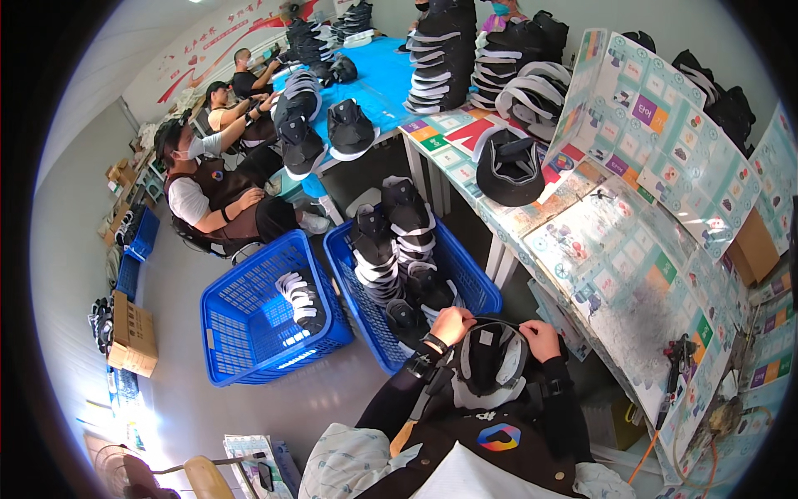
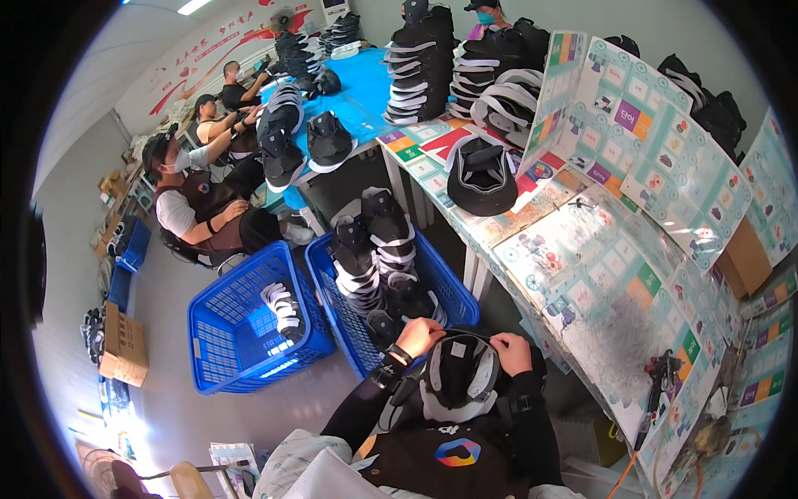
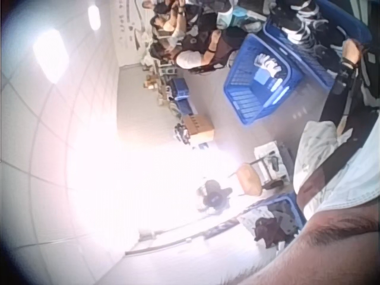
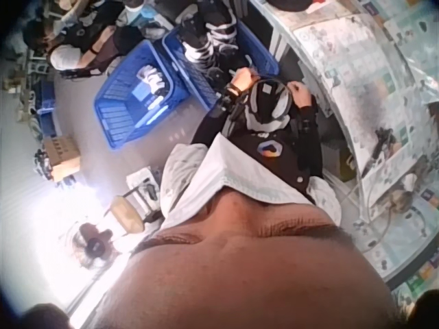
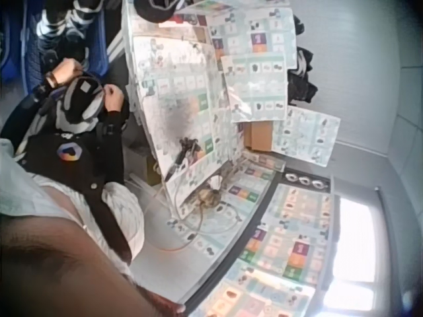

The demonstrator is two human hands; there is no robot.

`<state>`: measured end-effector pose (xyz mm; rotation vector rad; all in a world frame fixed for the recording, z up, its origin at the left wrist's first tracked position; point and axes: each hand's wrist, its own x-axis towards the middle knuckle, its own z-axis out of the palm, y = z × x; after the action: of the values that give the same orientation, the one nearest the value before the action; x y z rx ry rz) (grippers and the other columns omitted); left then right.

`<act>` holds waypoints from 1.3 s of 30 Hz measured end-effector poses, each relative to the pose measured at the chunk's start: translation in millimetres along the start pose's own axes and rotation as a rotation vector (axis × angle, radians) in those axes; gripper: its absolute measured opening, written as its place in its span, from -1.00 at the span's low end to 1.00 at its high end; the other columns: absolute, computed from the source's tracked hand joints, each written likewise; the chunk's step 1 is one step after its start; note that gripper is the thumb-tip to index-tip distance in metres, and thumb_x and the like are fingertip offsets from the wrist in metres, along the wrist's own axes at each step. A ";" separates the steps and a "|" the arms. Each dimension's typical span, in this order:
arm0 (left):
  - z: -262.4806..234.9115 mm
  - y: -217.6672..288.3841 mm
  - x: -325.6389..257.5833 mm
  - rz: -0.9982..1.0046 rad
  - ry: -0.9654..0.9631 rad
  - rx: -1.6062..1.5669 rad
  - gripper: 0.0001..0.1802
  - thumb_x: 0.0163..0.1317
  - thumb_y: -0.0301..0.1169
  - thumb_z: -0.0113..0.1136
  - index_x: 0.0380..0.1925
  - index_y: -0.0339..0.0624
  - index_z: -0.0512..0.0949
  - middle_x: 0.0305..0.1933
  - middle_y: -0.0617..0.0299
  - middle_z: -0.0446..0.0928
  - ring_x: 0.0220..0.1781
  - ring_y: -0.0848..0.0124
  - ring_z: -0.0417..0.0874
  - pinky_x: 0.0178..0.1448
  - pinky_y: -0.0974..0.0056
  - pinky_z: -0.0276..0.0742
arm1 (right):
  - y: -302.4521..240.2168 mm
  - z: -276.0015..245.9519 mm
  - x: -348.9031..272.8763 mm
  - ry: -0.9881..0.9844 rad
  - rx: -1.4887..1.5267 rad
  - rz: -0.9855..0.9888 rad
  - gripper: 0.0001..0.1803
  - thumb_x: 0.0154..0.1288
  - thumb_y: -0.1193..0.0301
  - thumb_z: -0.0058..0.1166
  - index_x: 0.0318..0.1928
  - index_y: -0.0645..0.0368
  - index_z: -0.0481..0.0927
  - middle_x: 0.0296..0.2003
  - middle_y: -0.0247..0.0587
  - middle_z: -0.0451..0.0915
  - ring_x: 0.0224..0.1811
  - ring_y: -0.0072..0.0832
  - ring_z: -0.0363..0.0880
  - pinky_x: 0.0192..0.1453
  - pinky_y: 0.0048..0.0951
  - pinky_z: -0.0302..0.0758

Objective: Clean and inspect shoes using a pressurized air tool and manual wiping.

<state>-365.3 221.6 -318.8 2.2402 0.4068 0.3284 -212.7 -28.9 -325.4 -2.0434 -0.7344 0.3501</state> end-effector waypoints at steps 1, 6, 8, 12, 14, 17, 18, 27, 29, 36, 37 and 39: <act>2.6 2.8 1.6 -0.045 0.012 -0.027 -0.78 0.23 -0.31 0.38 -0.30 -0.26 0.77 -0.33 -0.09 0.73 -0.24 -0.03 0.77 -0.08 0.05 0.65 | 4.7 3.4 3.3 0.006 0.002 0.009 -0.81 0.29 0.37 0.34 -0.19 0.24 0.78 -0.26 0.00 0.77 -0.18 -0.10 0.77 -0.09 -0.23 0.63; 5.5 9.5 12.7 -0.188 -0.013 -0.221 -0.75 0.29 -0.29 0.34 -0.29 -0.31 0.74 -0.33 -0.02 0.75 -0.23 0.26 0.79 -0.10 0.15 0.61 | -11.0 5.9 13.5 0.138 -0.102 0.100 -0.81 0.39 0.34 0.19 -0.24 0.21 0.72 -0.29 0.06 0.73 -0.13 0.07 0.71 -0.03 -0.05 0.59; 0.6 0.0 15.5 -0.375 -0.115 -0.573 -0.67 0.49 -0.28 0.19 -0.34 -0.35 0.69 -0.44 0.40 0.59 -0.35 0.51 0.49 -0.22 0.23 0.50 | -18.4 3.3 20.1 0.143 0.027 0.048 -0.80 0.42 0.35 0.17 -0.18 0.23 0.72 -0.22 0.09 0.73 -0.07 0.08 0.69 0.01 -0.07 0.58; -12.6 20.6 3.4 -0.351 -0.160 -1.023 -0.73 0.62 -0.29 0.08 -0.29 -0.16 0.57 -0.31 0.51 0.47 -0.22 0.62 0.38 -0.05 0.41 0.39 | -41.4 -16.1 14.3 -0.128 0.516 0.198 -0.80 0.52 0.41 0.15 -0.15 0.33 0.70 -0.37 -0.25 0.67 -0.24 -0.55 0.57 -0.02 -0.42 0.52; -20.1 43.7 -2.0 -0.453 -0.225 -1.067 -0.75 0.63 -0.30 0.08 -0.27 -0.15 0.57 -0.28 0.49 0.45 -0.20 0.61 0.38 -0.03 0.40 0.37 | -29.6 -24.9 2.1 -0.175 0.629 0.252 -0.82 0.51 0.40 0.20 -0.02 0.24 0.68 -0.22 -0.36 0.68 -0.18 -0.61 0.55 0.00 -0.42 0.53; -12.7 14.0 -16.0 -0.390 -0.197 -1.005 -0.79 0.62 -0.31 0.09 -0.18 -0.19 0.58 -0.22 0.41 0.51 -0.13 0.58 0.47 0.02 0.40 0.41 | -64.1 -31.1 -19.6 -0.202 0.493 0.072 -0.66 0.47 0.34 0.29 0.17 0.15 0.63 0.04 -0.30 0.63 -0.02 -0.56 0.54 0.15 -0.40 0.51; -9.0 5.3 -17.1 -0.348 -0.188 -0.983 -0.82 0.60 -0.33 0.12 -0.10 -0.20 0.61 -0.15 0.37 0.59 -0.07 0.56 0.56 0.06 0.40 0.46 | -88.2 -45.2 -28.3 -0.217 0.391 -0.068 -0.46 0.38 0.30 0.39 0.32 0.07 0.57 0.27 -0.21 0.50 0.21 -0.40 0.51 0.32 -0.32 0.46; -47.8 46.5 9.6 -0.131 -0.048 -1.134 -0.48 0.67 -0.12 -0.04 0.36 -0.31 0.47 0.23 0.11 0.62 0.21 0.34 0.60 0.34 0.26 0.47 | -145.0 -59.6 -18.6 0.305 -0.215 -0.402 -0.43 0.26 0.62 0.16 0.31 0.10 0.60 0.22 -0.06 0.64 0.15 -0.08 0.69 0.17 -0.23 0.66; -59.7 96.6 7.9 -0.147 -0.180 -1.318 -0.46 0.67 -0.09 -0.04 0.37 -0.30 0.47 0.31 0.02 0.59 0.22 0.31 0.65 0.35 0.16 0.54 | -152.3 -74.3 -11.7 0.455 -0.088 -0.345 -0.61 0.44 0.59 0.11 0.25 0.29 0.60 0.16 0.08 0.68 0.20 0.01 0.67 0.27 -0.25 0.60; -86.9 231.3 6.9 -0.070 -0.205 -1.013 -0.71 0.50 -0.53 0.10 0.14 -0.45 0.50 0.04 0.00 0.68 0.08 0.29 0.72 0.23 0.21 0.64 | -155.3 -78.3 -10.6 0.458 0.259 -0.054 -0.61 0.48 0.41 0.23 0.21 0.37 0.59 -0.11 0.15 0.75 -0.03 -0.29 0.77 0.08 -0.31 0.62; -80.5 230.6 8.1 0.038 -0.196 -0.967 -0.70 0.49 -0.52 0.12 0.15 -0.43 0.50 0.04 0.02 0.68 0.08 0.30 0.72 0.22 0.22 0.64 | -150.4 -85.0 -11.4 0.484 0.258 -0.050 -0.61 0.48 0.41 0.23 0.21 0.37 0.59 -0.11 0.15 0.75 -0.03 -0.29 0.77 0.08 -0.31 0.62; -67.7 215.8 21.2 0.114 -0.170 -0.982 -0.68 0.47 -0.49 0.17 0.16 -0.38 0.52 0.04 0.07 0.68 0.10 0.31 0.71 0.22 0.23 0.63 | -132.6 -97.3 -10.4 0.480 0.354 0.025 -0.56 0.51 0.37 0.22 0.23 0.44 0.55 -0.13 0.16 0.75 -0.06 -0.39 0.74 0.05 -0.31 0.62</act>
<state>-331.6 143.7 -108.1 1.3096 -0.0041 0.3025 -220.0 -45.7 -161.6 -1.7044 -0.3229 -0.0061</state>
